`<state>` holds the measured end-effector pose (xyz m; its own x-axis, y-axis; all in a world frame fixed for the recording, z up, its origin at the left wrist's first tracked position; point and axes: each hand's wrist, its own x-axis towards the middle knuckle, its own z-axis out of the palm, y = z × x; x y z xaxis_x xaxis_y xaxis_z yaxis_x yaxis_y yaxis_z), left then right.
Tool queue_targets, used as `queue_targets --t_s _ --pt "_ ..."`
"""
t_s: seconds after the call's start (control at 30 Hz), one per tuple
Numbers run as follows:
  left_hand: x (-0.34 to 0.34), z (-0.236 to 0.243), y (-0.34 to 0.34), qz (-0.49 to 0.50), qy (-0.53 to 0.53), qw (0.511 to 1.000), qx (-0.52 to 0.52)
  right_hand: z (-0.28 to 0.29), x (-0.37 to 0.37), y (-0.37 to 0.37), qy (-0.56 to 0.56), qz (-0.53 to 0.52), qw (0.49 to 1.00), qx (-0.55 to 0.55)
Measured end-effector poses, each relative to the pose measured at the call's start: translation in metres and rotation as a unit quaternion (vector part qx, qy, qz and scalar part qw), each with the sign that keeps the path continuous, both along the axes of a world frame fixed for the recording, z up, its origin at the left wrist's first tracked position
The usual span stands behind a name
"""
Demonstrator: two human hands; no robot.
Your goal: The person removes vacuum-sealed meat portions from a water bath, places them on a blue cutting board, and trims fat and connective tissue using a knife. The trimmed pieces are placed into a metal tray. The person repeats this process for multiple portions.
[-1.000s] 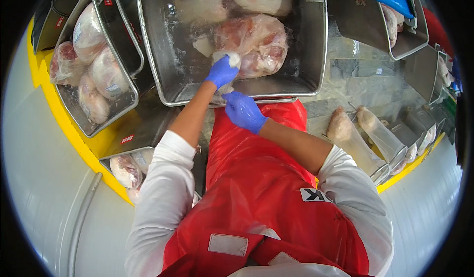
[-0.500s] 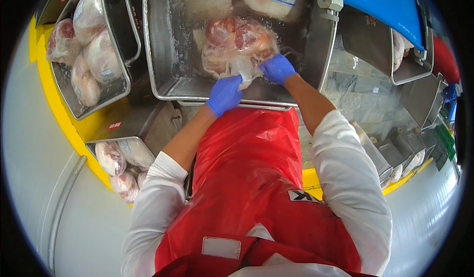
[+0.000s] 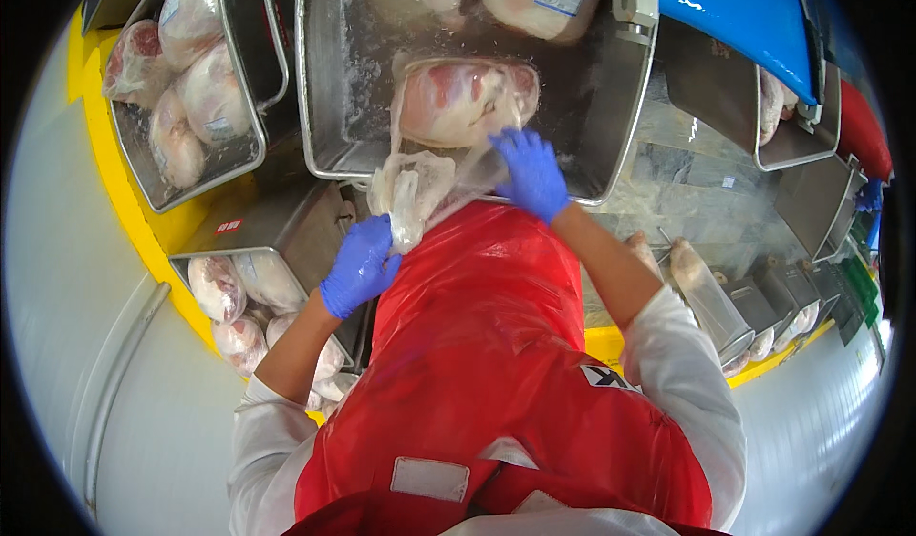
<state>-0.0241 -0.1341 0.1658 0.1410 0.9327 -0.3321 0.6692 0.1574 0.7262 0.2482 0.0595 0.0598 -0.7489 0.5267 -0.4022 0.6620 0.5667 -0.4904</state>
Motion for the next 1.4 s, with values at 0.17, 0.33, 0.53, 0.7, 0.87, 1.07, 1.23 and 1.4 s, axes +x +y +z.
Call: queue_targets --t_s 0.17,0.33,0.53,0.7,0.87,1.07,1.23,1.4 --pt "-0.001 0.015 0.03 0.012 -0.024 1.0 0.011 -0.107 -0.018 0.049 0.078 0.097 0.99 0.068" --pt "0.009 0.013 0.025 -0.034 -0.016 0.999 -0.032 -0.114 -0.046 0.092 0.001 0.189 0.982 0.029" --pt "0.003 -0.014 -0.007 0.062 0.007 0.995 -0.083 -0.121 -0.002 0.035 -0.133 0.124 0.982 -0.05" --pt "-0.002 -0.037 0.021 0.04 0.06 0.997 0.005 -0.049 0.01 -0.018 0.059 0.057 0.992 -0.101" --pt "0.032 -0.12 0.087 -0.043 -0.002 0.986 0.159 -0.014 -0.032 -0.054 0.128 -0.06 0.98 -0.142" --pt "0.046 -0.168 0.116 -0.13 -0.121 0.977 -0.119 -0.013 -0.041 -0.048 0.193 -0.12 0.959 -0.17" --pt "0.068 -0.174 0.105 -0.113 -0.089 0.986 -0.079 -0.082 -0.015 0.039 0.231 -0.33 0.91 -0.102" --pt "0.069 -0.194 0.096 -0.17 -0.007 0.984 -0.053 -0.274 0.037 0.109 -0.194 -0.284 0.935 -0.091"
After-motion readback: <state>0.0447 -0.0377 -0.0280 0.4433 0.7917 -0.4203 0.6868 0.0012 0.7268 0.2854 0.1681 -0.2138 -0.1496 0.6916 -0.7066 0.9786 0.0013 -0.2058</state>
